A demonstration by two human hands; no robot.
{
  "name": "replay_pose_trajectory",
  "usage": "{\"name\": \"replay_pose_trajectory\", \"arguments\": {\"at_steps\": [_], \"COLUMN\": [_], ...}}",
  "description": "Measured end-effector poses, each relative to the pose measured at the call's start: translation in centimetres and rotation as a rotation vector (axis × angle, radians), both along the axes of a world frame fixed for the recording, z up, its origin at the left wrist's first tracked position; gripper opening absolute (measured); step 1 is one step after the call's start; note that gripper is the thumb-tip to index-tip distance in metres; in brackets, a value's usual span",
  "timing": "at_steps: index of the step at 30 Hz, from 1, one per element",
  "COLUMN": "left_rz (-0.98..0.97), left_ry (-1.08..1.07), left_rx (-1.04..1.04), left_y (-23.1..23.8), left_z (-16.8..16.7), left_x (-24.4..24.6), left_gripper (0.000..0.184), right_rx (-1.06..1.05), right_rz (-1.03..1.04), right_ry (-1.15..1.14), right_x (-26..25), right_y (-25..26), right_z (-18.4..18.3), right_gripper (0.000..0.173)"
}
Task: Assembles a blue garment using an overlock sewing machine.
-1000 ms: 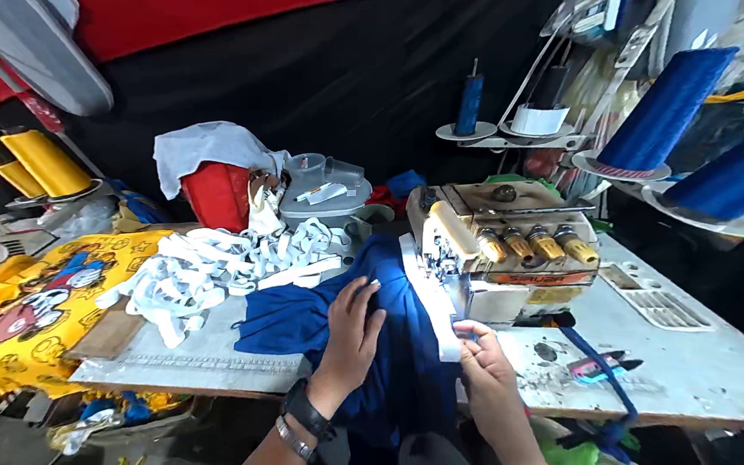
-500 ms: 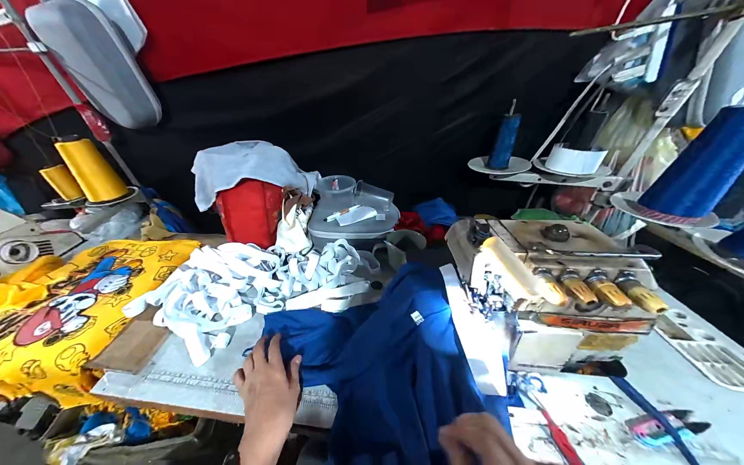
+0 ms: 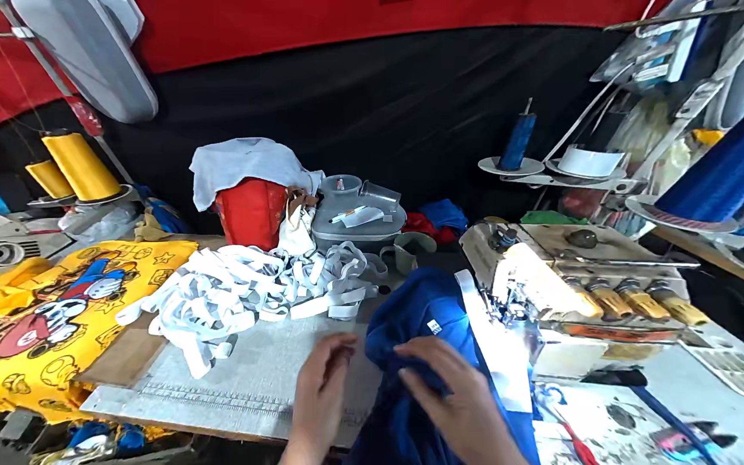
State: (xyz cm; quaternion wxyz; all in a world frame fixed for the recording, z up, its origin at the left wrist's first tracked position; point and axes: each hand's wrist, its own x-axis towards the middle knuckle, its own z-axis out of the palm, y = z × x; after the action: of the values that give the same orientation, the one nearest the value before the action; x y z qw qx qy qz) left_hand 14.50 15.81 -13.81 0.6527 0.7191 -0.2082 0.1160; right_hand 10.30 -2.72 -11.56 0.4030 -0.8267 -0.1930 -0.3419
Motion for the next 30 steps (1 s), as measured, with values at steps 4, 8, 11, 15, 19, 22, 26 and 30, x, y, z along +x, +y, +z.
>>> {"name": "replay_pose_trajectory", "arguments": {"at_steps": [4, 8, 11, 15, 19, 22, 26, 30], "left_rz": [-0.174, -0.397, -0.488, -0.448, -0.355, -0.503, -0.795, -0.523], "left_ry": [0.415, 0.556, 0.733, 0.743, 0.448, 0.391, 0.146, 0.348], "left_rx": [-0.086, -0.146, -0.133, 0.074, -0.175, -0.364, -0.198, 0.046], "left_y": [-2.6, -7.7, -8.9, -6.0, -1.9, -0.5, 1.8, 4.1], "left_z": [-0.7, -1.5, -0.7, 0.8, 1.7, 4.7, 4.9, 0.6], "left_x": [5.0, 7.6, 6.8, 6.3, 5.8, 3.5, 2.0, -0.6], "left_gripper": [0.045, 0.057, 0.045, 0.019, 0.020, 0.016, 0.027, 0.036], "right_rx": [0.208, 0.295, 0.418, 0.494, 0.279, 0.061, 0.077, 0.657], "right_rz": [0.047, -0.021, -0.004, 0.038, 0.117, 0.143, 0.143, 0.241], "right_ry": [-0.122, -0.112, -0.017, 0.022, 0.012, 0.104, 0.183, 0.300], "right_x": [-1.5, -2.4, -2.6, -2.8, -2.4, -1.2, 1.2, 2.0], "right_y": [-4.7, -7.9, -8.9, -9.6, -8.8, -5.4, -3.0, -1.6], "right_z": [1.3, 0.0, -1.5, -1.9, -0.6, -0.7, -1.0, 0.6], "right_gripper": [0.011, 0.020, 0.026, 0.030, 0.019, 0.017, 0.019, 0.020]}}
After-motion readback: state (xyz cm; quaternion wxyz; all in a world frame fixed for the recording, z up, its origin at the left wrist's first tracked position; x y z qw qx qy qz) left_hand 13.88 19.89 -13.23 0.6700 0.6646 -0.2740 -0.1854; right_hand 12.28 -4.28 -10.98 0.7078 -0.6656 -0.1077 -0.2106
